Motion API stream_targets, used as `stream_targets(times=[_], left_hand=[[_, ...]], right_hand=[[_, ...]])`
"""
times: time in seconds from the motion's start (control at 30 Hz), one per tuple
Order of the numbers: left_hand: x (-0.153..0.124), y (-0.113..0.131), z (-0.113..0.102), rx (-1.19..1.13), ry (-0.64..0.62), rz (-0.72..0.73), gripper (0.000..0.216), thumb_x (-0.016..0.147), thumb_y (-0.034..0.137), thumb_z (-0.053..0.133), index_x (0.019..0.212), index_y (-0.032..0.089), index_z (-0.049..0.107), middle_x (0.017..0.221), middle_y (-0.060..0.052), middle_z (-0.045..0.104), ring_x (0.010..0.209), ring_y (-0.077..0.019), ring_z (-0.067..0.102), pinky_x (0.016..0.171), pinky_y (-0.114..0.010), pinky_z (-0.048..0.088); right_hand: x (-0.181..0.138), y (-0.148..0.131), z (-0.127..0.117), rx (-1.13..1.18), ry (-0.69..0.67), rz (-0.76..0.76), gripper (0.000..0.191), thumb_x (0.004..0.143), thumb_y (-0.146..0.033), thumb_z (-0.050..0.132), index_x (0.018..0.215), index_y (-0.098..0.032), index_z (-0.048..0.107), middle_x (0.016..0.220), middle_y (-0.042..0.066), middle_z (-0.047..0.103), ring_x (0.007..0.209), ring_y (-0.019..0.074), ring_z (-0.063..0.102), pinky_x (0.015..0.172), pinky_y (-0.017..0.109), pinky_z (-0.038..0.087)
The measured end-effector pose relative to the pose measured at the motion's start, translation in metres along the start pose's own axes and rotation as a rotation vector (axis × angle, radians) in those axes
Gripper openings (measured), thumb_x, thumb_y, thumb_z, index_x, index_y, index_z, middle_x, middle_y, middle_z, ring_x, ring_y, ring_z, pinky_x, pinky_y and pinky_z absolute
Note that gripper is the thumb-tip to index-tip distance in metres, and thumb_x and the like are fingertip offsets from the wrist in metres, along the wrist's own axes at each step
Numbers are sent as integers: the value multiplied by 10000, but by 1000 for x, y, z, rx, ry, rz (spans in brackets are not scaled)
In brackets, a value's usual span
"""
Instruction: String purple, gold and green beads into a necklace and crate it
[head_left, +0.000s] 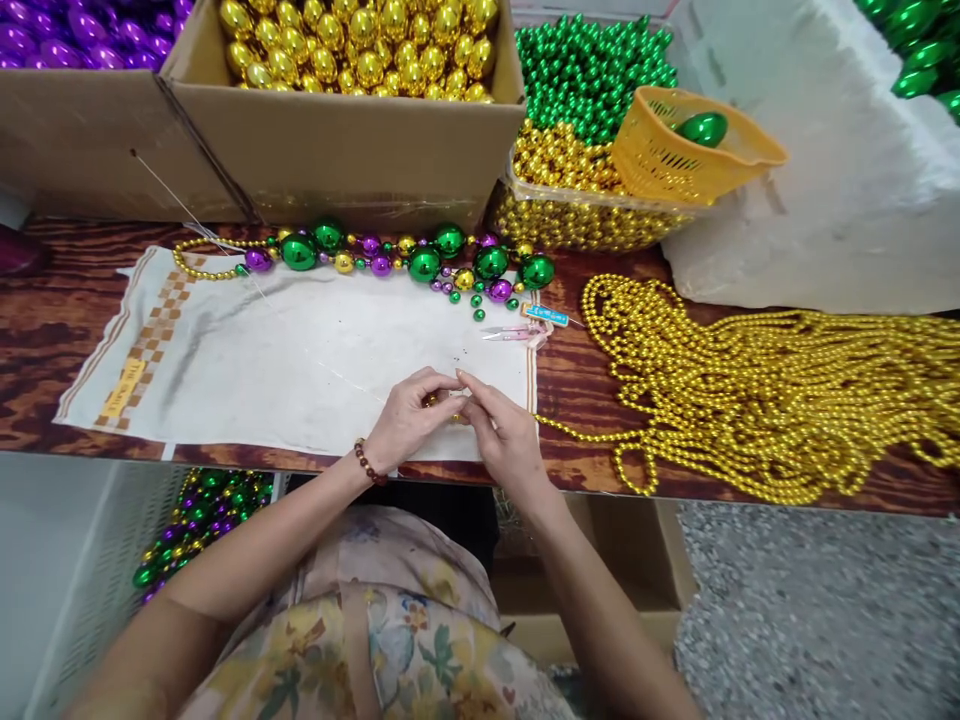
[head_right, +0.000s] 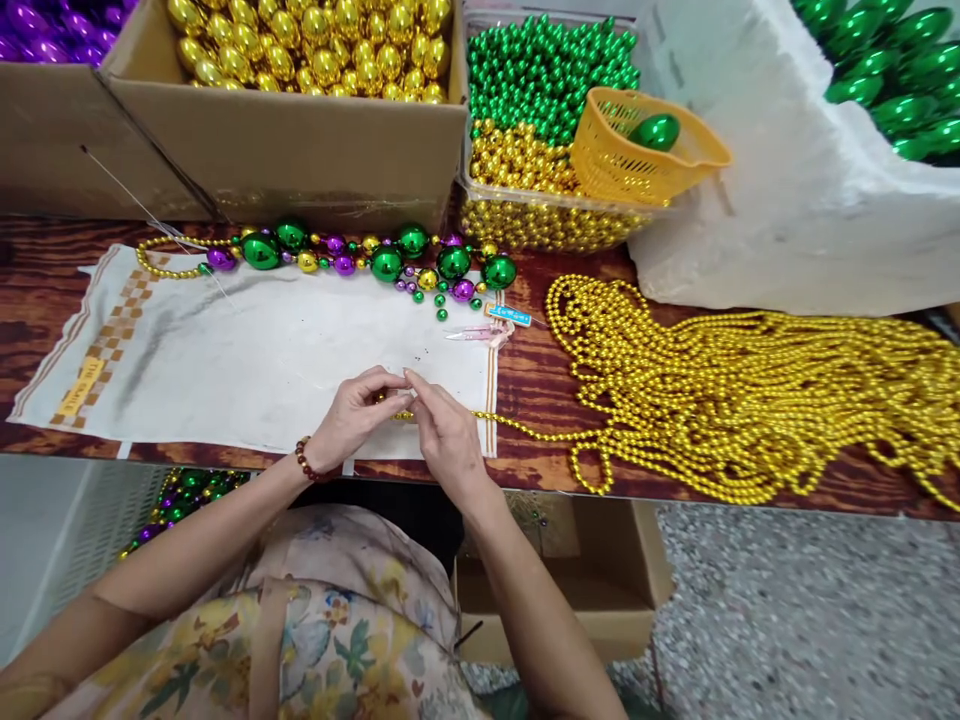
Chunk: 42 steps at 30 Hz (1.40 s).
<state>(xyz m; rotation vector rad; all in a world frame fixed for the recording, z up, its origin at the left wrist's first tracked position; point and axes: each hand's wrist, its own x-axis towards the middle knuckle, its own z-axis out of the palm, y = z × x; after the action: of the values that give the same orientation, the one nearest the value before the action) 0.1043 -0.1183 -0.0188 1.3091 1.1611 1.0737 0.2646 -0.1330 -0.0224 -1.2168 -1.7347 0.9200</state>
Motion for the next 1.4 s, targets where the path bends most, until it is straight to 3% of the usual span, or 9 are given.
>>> stream_targets(times=[0.1,0.27,0.4,0.5,0.6,0.73,0.9,1.2,1.4], left_hand=[[3,4,1,56,17,-15,113,823,194,638,771,163,733,719,-3,599,683,-110,536,653,-238,414],[7,13,0,244,-40,37,186,835,151,561,685,156,670,709,-4,584,671,-109,531,657,-250,384],[9,9,1,169,-39,-79,180,789,165,535,625,152,610,655,6,558,634,-104,496,636,-250,361],[12,2,1,-109,-32,-279,173,774,263,562,665,151,636,555,36,485,519,-84,381,532,-243,290],[12,3,0,-208,19,-280,197,750,331,632,721,143,682,539,45,470,505,-77,345,518,-243,270],[8,12,0,-138,33,-172,173,736,311,675,687,147,695,617,19,537,570,-84,416,560,-241,320],[5,11,5,-217,51,-230,222,752,353,696,674,146,672,548,37,480,527,-75,385,532,-235,307],[5,2,-2,-414,-34,-339,456,704,569,770,685,138,625,474,78,348,443,-41,244,459,-226,171],[6,5,-13,-343,-177,-299,444,752,574,738,759,139,650,494,77,355,439,-42,246,447,-224,160]], right_hand=[[0,2,-3,-314,-92,-114,388,987,-178,445,1339,-219,601,1190,99,719,1039,223,698,855,340,552],[10,-6,-6,-808,-301,19,247,996,-174,443,1179,-180,609,827,81,742,707,236,701,551,290,428],[24,-9,-8,-872,-348,17,202,968,-109,424,957,-188,609,780,73,696,676,225,657,539,293,397],[30,-3,-9,-663,-204,-125,267,940,-69,389,903,-195,623,1015,126,706,934,237,668,734,329,506],[28,2,-7,-287,-52,-147,223,960,-151,442,978,-211,656,1230,126,662,1170,239,602,973,412,493],[22,0,4,147,95,109,123,928,-308,598,883,-223,675,1074,70,684,1076,223,630,973,409,493],[18,-3,27,259,294,237,177,892,-347,612,780,-212,634,1007,64,601,1057,217,588,1003,403,452],[28,1,20,982,261,400,171,879,-372,609,797,-237,543,1024,51,629,1086,216,600,967,461,509],[31,4,14,1086,277,420,173,840,-342,687,782,-230,569,992,31,636,991,186,641,971,454,531]])
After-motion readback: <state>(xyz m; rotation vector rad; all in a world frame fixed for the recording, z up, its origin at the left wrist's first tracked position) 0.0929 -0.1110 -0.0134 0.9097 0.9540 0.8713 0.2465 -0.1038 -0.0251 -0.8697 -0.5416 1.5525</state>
